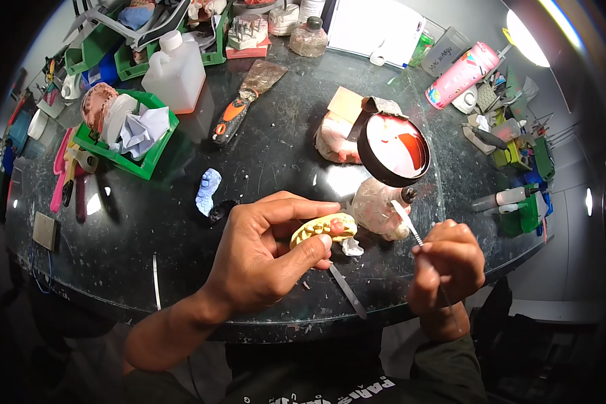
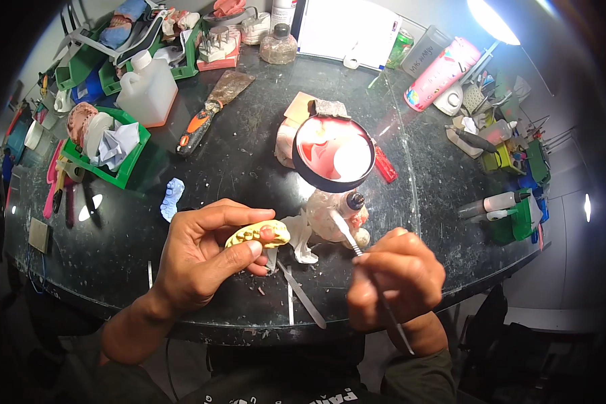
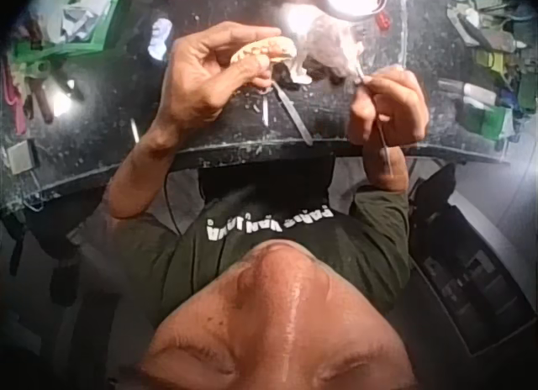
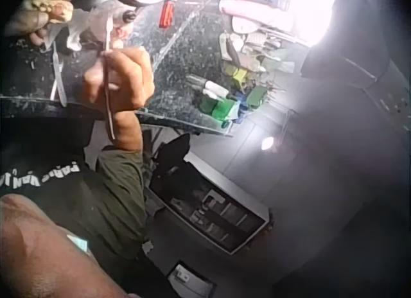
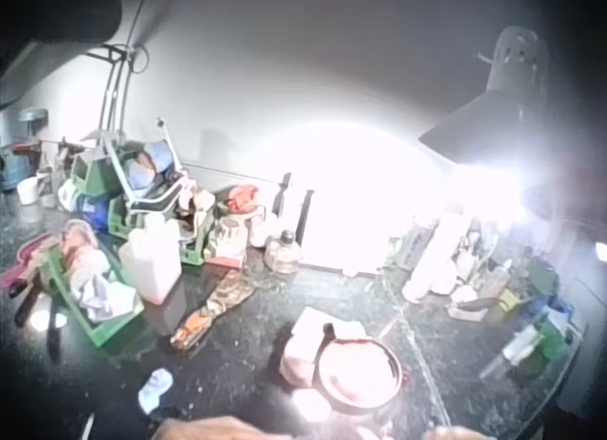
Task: The person applies and shapes wax onto the teeth of a dental cast using a metal sculpting tool while holding and rotating the cast by hand.
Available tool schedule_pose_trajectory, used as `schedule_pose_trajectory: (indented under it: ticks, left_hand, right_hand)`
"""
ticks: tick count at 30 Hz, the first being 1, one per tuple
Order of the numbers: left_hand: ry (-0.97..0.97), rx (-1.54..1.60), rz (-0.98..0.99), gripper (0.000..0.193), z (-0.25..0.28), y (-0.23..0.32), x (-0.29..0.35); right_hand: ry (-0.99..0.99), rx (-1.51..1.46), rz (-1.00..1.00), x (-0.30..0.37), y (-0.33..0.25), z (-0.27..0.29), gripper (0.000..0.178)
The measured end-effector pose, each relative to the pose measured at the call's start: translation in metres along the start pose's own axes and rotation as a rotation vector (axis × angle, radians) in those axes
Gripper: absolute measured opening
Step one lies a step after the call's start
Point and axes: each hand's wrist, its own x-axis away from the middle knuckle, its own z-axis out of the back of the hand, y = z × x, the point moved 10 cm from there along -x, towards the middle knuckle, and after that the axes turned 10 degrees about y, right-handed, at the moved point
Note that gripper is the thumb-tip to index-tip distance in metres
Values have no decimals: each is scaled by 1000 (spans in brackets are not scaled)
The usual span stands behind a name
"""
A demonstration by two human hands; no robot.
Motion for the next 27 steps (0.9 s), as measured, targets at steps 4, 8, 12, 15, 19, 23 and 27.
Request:
schedule_pose_trajectory:
  ticks: [4,8,12,15,19,23,27]
  left_hand:
    - [6,70,55,33,-6,-3,-1]
    - [-2,14,83,26,0,-7,0]
    - [-22,-21,77,22,-4,-4,1]
    - [-21,-35,62,21,-3,-3,1]
    - [-19,-26,40,21,-2,-1,1]
    - [-6,-39,-31,20,0,0,1]
    - [25,-28,-97,20,1,5,0]
  right_hand:
    - [92,-15,-45,-3,6,15,16]
    - [-63,-44,-9,0,-4,-9,32]
    - [-123,-89,34,3,-11,-20,34]
    - [-155,-137,53,4,-13,-24,34]
    - [-180,-170,65,4,-16,-28,32]
    - [-215,-179,75,5,-17,-30,31]
    - [-182,-145,81,5,-17,-24,31]
